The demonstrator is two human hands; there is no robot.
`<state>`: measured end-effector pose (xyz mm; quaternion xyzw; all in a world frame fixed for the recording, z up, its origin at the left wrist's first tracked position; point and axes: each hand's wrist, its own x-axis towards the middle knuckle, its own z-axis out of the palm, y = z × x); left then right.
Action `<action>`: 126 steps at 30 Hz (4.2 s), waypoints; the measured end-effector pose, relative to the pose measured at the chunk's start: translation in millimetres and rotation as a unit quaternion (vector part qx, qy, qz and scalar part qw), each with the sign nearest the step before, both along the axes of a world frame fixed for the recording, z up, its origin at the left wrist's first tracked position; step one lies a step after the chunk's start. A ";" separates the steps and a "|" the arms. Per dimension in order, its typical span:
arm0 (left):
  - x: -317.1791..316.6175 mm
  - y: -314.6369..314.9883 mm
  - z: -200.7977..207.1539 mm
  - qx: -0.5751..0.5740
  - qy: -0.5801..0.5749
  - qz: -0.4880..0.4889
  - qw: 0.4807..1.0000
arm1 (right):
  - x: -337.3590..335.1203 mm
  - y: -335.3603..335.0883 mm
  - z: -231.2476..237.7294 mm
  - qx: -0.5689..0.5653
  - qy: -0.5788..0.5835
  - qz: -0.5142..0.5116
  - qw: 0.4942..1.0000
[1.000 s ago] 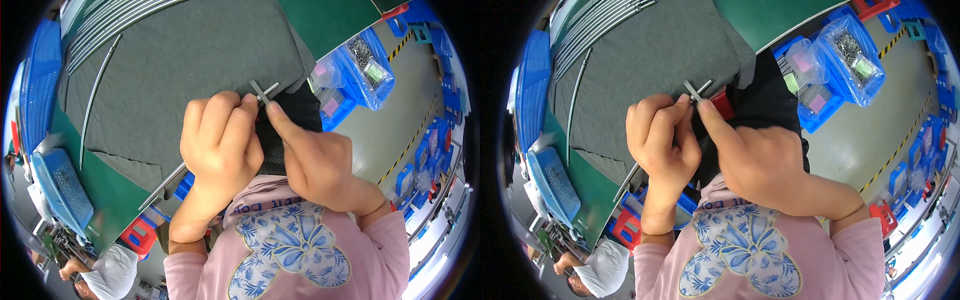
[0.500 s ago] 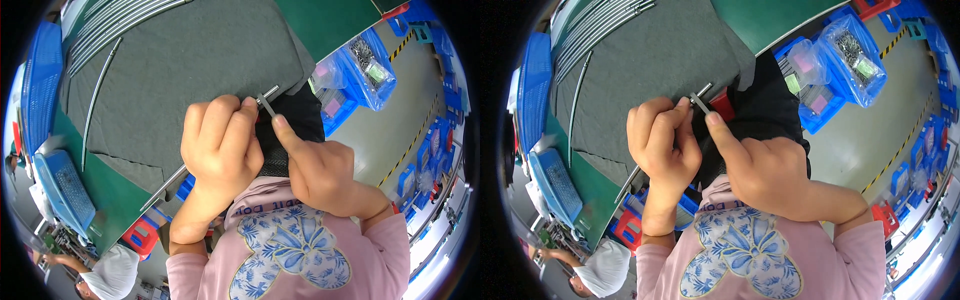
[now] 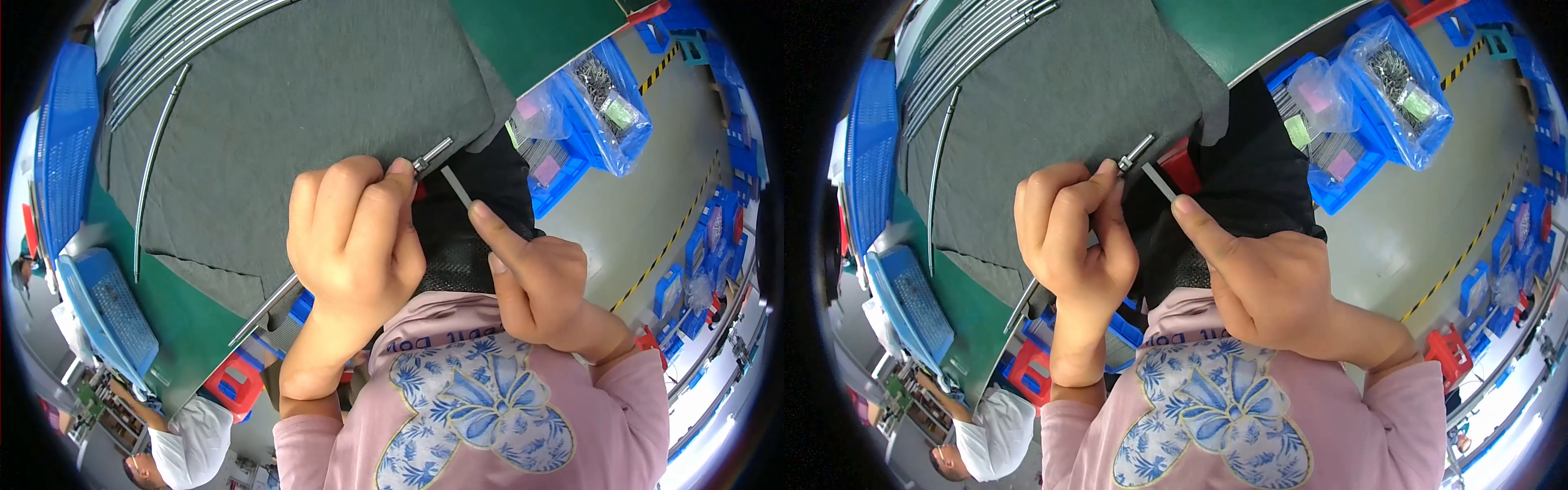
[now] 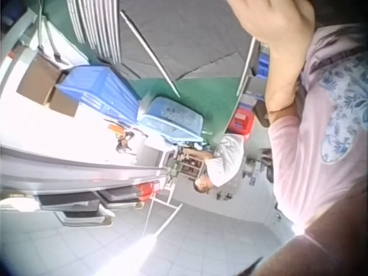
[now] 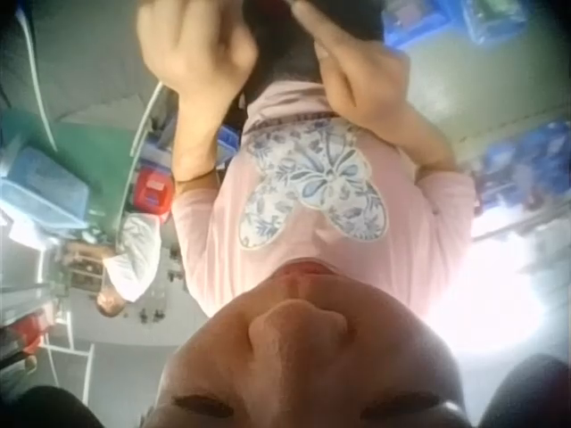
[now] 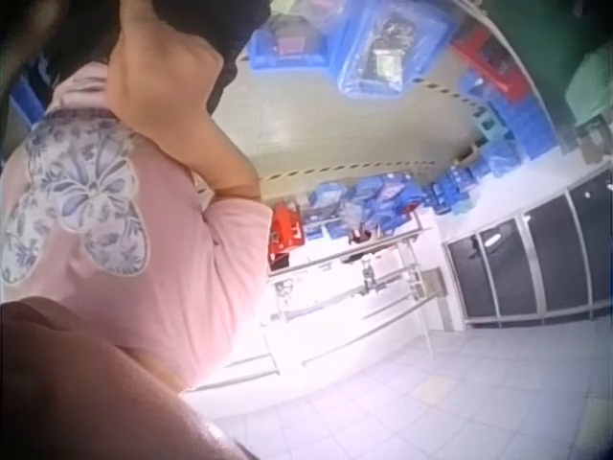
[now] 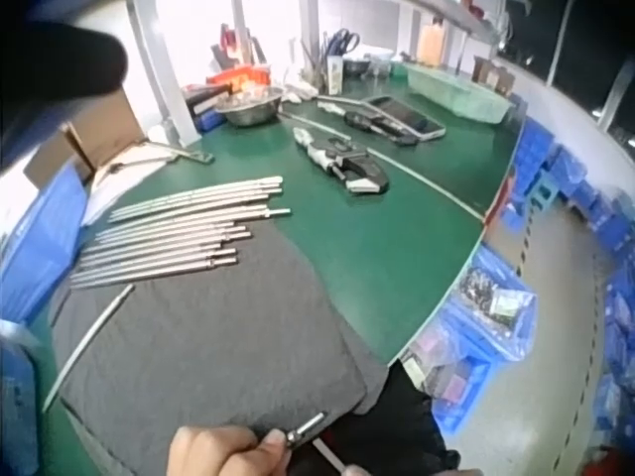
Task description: Filing and smoothing a small metal component attached to a rod using a hand file at a workbench.
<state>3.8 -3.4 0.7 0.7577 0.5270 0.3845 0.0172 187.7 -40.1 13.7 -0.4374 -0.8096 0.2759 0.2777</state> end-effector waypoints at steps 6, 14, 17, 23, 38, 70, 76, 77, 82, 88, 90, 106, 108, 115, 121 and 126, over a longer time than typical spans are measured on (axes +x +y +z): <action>-3.0 2.8 1.5 -0.030 -0.009 -0.018 0.999 | -2.7 7.4 -4.5 -0.001 0.034 -0.008 0.999; -4.1 0.5 3.0 -0.030 -0.003 -0.015 0.999 | -2.4 9.5 -10.0 0.013 0.054 -0.042 0.998; -3.2 -0.5 2.2 -0.021 0.005 -0.011 1.000 | -4.4 11.9 -12.3 0.022 0.057 -0.047 0.997; -4.5 -0.1 2.1 -0.019 0.009 -0.013 1.000 | -4.1 8.7 -11.9 0.001 0.042 0.000 0.999; -5.6 0.8 1.7 -0.022 0.009 -0.034 0.999 | -25.9 22.4 -15.9 0.039 0.041 -0.022 0.998; -6.3 3.1 0.9 -0.009 0.008 -0.048 0.999 | -34.1 30.2 -59.4 0.243 0.081 -0.073 0.964; -7.7 2.4 0.6 -0.019 0.012 -0.049 0.999 | -9.6 15.8 -51.5 0.147 0.043 -0.008 0.988; -7.8 2.3 0.7 -0.015 0.014 -0.045 0.999 | -2.5 12.3 -50.9 0.123 0.032 -0.006 0.992; -7.5 2.4 1.8 -0.006 0.020 -0.038 0.999 | -2.1 21.3 -49.8 0.176 0.084 -0.030 0.980; -7.1 2.5 1.0 -0.004 0.023 -0.034 0.999 | -9.7 27.8 -53.6 0.195 0.133 -0.078 0.969; -7.4 2.6 1.0 0.001 0.028 -0.033 0.999 | -10.9 24.5 -53.2 0.159 0.120 -0.062 0.978; -7.9 1.8 2.6 -0.009 0.023 -0.034 0.999 | -16.8 21.1 -46.4 0.070 0.124 0.004 0.990; -8.4 1.6 3.1 -0.020 0.018 -0.039 0.999 | -17.5 21.6 -43.7 0.063 0.117 0.006 0.991; -7.8 2.5 1.3 -0.014 0.011 -0.042 0.999 | -26.0 22.2 -48.8 0.108 0.144 -0.031 0.983; -8.2 2.8 0.3 -0.007 0.021 -0.047 0.999 | -25.6 25.1 -51.3 0.129 0.133 -0.028 0.982; -8.3 2.4 1.5 -0.005 0.021 -0.046 0.999 | -28.7 36.0 -47.0 0.126 0.128 -0.011 0.984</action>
